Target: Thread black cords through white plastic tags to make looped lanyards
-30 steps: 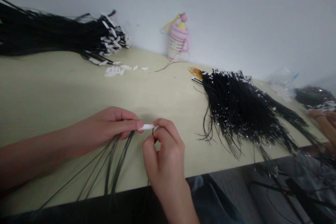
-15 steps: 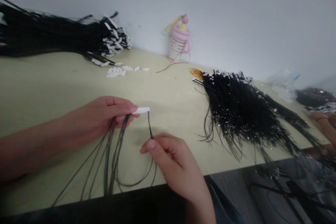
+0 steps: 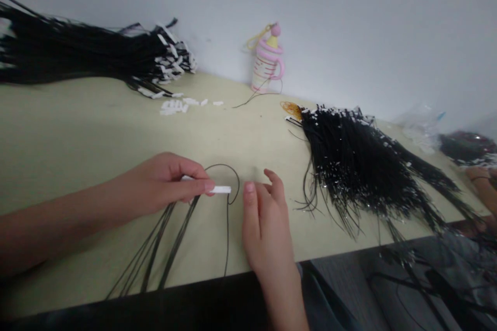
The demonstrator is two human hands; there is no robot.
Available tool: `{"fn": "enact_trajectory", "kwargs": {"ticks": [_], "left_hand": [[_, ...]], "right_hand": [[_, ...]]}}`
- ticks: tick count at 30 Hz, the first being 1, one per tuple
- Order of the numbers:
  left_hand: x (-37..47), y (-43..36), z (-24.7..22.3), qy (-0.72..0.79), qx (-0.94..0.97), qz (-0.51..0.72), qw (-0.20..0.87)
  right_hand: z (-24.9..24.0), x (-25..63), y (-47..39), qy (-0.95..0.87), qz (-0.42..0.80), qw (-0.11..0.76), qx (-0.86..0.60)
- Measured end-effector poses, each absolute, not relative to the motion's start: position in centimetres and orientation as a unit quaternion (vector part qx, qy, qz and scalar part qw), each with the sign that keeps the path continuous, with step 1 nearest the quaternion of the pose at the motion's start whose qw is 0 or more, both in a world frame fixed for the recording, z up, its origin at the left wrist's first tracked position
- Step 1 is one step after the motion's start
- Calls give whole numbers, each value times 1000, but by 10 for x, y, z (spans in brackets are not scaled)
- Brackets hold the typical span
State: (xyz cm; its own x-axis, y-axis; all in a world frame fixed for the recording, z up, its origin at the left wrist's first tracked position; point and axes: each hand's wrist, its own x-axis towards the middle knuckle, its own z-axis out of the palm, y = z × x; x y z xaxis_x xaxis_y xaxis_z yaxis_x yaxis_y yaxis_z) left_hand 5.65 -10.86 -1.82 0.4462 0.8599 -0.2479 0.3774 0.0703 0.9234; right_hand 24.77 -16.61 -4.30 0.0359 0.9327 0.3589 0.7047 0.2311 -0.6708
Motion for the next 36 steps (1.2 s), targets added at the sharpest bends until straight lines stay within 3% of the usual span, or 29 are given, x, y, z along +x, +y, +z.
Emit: {"fn": "enact_trajectory", "kwargs": {"ticks": [3,8,14,18,22,27,30,33,36], "left_hand": [[59,-107,-24,517,609,252,547],[58,-106,-24,507,583,295,562],[47,-103,-14,404,582,370,601],[42,-109,-6,335,614,318,640],[44,-116,-2,317,657,227,645],[50,-111,-10,384,699,186,574],[53,-106,-19,434,684,201,550],[56,-105,-24,485,662,213,530],[58,-107,-26,515,634,229,529]], "right_hand": [[-35,249,-170,-685,158,363,-612],[-26,246,-179,-661,356,314,-581],[-28,253,-177,-652,465,293,-522],[-34,253,-170,-580,557,321,-500],[-43,250,-162,-554,510,402,-522],[-56,254,-157,-571,441,482,-498],[-59,257,-158,-631,350,435,-539],[-57,259,-161,-686,183,354,-609],[-49,256,-165,-694,79,340,-629]]}}
